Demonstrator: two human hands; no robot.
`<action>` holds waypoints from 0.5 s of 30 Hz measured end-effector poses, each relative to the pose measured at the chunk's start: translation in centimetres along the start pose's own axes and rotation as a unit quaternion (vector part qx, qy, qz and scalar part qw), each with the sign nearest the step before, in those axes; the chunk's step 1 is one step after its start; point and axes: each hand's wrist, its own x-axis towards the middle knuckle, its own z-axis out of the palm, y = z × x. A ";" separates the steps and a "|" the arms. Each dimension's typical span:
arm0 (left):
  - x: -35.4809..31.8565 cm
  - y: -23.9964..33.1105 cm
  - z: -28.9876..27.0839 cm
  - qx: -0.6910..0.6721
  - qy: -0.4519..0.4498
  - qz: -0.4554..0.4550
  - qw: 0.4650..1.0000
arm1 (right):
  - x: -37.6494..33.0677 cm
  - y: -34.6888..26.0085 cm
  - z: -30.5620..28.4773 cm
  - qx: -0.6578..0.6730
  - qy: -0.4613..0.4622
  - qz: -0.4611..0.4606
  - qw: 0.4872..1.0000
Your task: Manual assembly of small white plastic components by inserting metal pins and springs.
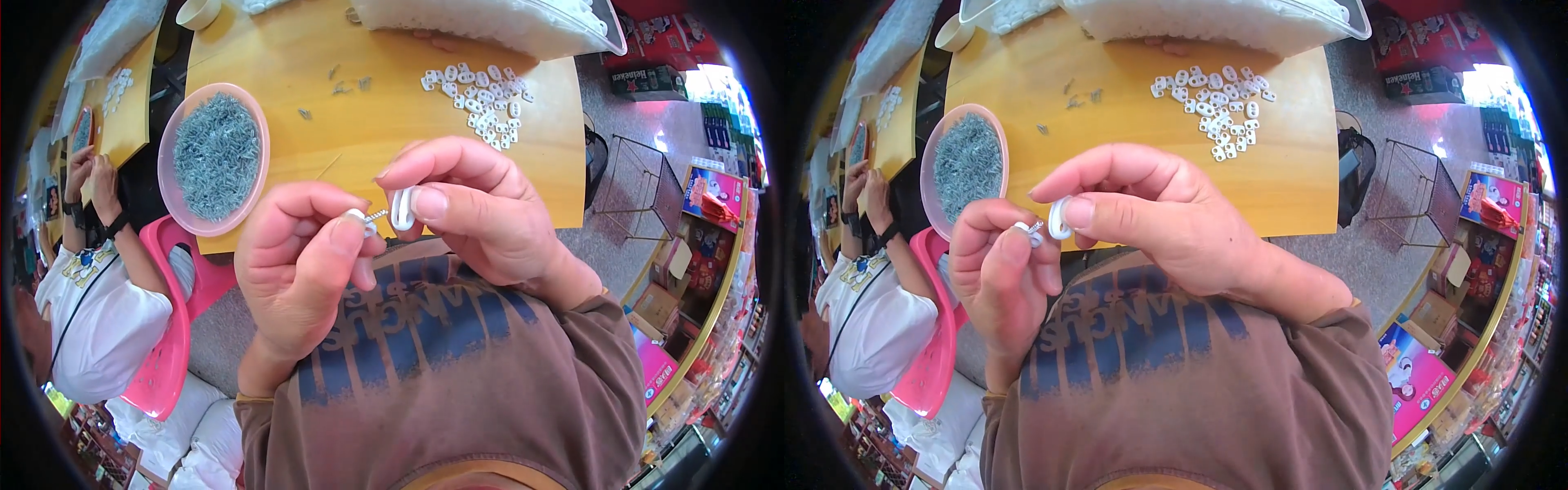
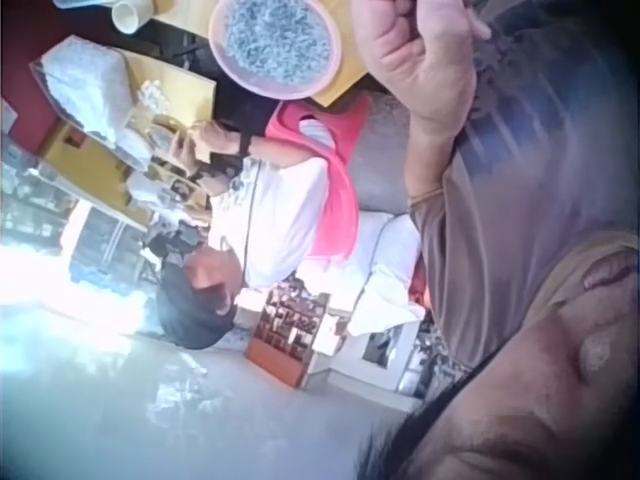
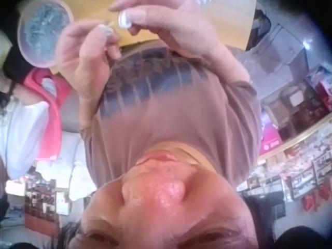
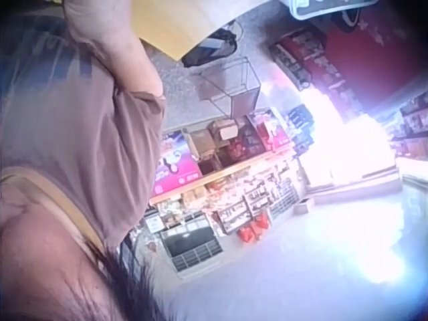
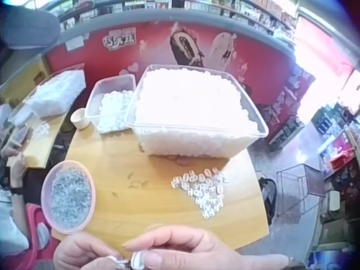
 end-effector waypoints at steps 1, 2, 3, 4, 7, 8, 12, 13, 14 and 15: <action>-0.1 -0.1 0.1 -0.003 0.000 -0.003 1.000 | -0.1 0.0 0.1 -0.004 -0.007 -0.009 1.000; -0.1 -0.1 0.2 -0.007 0.000 -0.006 1.000 | -0.1 0.0 0.1 -0.004 -0.008 -0.008 1.000; -0.2 -0.2 0.2 -0.007 0.002 -0.006 1.000 | -0.2 0.0 0.2 -0.010 -0.011 -0.006 1.000; -0.1 -0.2 0.3 -0.007 0.001 -0.004 1.000 | -0.2 -0.1 0.3 -0.016 -0.013 -0.006 1.000; -0.1 -0.2 0.3 -0.005 0.002 -0.005 1.000 | -0.3 0.1 0.3 -0.015 -0.004 -0.016 1.000; 0.0 -0.2 0.2 -0.003 0.003 -0.006 1.000 | -0.2 0.1 0.3 -0.015 -0.004 -0.017 1.000; -0.2 -0.1 0.0 -0.005 0.011 -0.020 1.000 | -0.2 0.1 -0.2 -0.047 -0.001 -0.019 0.999; -0.2 -0.2 0.0 -0.007 0.015 -0.021 1.000 | -0.3 0.1 -0.4 -0.061 -0.003 -0.024 0.998; -0.2 -0.2 0.0 -0.010 0.018 -0.022 1.000 | -0.3 0.0 -0.4 -0.061 -0.003 -0.024 0.998; -0.3 -0.2 0.0 -0.010 0.018 -0.022 1.000 | -0.4 -0.1 -0.4 -0.076 -0.005 -0.020 0.997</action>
